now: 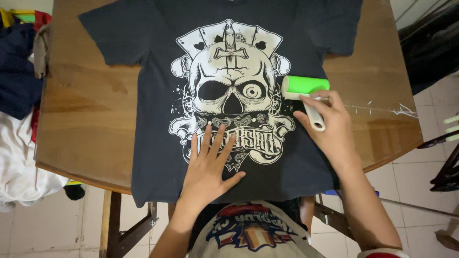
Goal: The person uses a lint roller to clean a black t-shirt laid flat on a table, then hangs it on a hanger. The person then lays a beige t-shirt on the table and smooths it out before using the lint roller on it.
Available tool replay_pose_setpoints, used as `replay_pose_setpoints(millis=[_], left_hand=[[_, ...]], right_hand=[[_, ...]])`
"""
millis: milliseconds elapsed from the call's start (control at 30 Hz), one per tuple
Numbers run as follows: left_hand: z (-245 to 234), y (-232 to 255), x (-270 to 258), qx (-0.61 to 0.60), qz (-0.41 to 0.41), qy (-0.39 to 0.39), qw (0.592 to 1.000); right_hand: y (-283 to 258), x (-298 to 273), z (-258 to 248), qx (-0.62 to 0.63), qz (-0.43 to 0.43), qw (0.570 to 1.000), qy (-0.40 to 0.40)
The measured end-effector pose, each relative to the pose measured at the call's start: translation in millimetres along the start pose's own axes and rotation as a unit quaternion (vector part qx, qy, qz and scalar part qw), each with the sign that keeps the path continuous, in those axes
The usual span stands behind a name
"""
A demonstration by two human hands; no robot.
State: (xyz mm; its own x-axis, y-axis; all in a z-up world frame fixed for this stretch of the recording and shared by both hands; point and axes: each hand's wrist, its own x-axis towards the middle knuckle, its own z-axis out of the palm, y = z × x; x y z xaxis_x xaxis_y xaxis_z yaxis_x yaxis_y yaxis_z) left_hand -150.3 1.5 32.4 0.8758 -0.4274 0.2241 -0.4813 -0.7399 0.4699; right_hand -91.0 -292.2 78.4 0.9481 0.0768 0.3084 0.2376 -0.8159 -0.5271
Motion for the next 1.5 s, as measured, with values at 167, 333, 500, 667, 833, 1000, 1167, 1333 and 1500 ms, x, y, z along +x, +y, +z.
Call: replay_pose_setpoints(millis=[167,333,500,667,833,1000,1167,1333,1500], left_hand=[[1.8,0.0,-1.2,0.007,-0.009,-0.004,1.0],[4.0,-3.1,-1.2,0.013,-0.002,-0.001,1.0],[6.5,-4.6,-1.4,0.028,0.002,-0.014,1.0],[6.5,-5.0,-2.1,0.038,-0.007,-0.025,0.999],[6.1,-6.6,-3.3,0.027,-0.015,-0.021,0.999],[6.8,-5.9,-4.3,0.039,-0.032,-0.012,0.999],[8.1,-6.9,-6.1,0.051,-0.037,0.0,0.998],[8.0,-6.8,-4.5,0.057,-0.037,-0.011,0.998],[7.9,-5.6,-4.4,0.093,-0.041,-0.018,0.995]], right_hand=[[-2.3,-31.4,-0.3,0.029,-0.01,0.999,0.021],[-20.9,-109.9,-24.2,0.04,0.09,0.995,-0.017],[-24.0,-166.8,-37.4,0.09,0.092,0.992,-0.005],[-20.8,-150.6,-33.3,0.059,0.072,0.996,-0.005],[-14.6,-65.4,-21.0,0.079,0.05,0.996,0.001],[-39.1,5.3,2.0,0.108,-0.053,0.993,-0.001],[-58.2,34.1,34.9,0.107,-0.081,0.99,-0.038],[-60.1,-0.5,34.1,0.105,-0.032,0.99,-0.084],[-62.7,-75.5,24.9,0.109,-0.002,0.991,-0.072]])
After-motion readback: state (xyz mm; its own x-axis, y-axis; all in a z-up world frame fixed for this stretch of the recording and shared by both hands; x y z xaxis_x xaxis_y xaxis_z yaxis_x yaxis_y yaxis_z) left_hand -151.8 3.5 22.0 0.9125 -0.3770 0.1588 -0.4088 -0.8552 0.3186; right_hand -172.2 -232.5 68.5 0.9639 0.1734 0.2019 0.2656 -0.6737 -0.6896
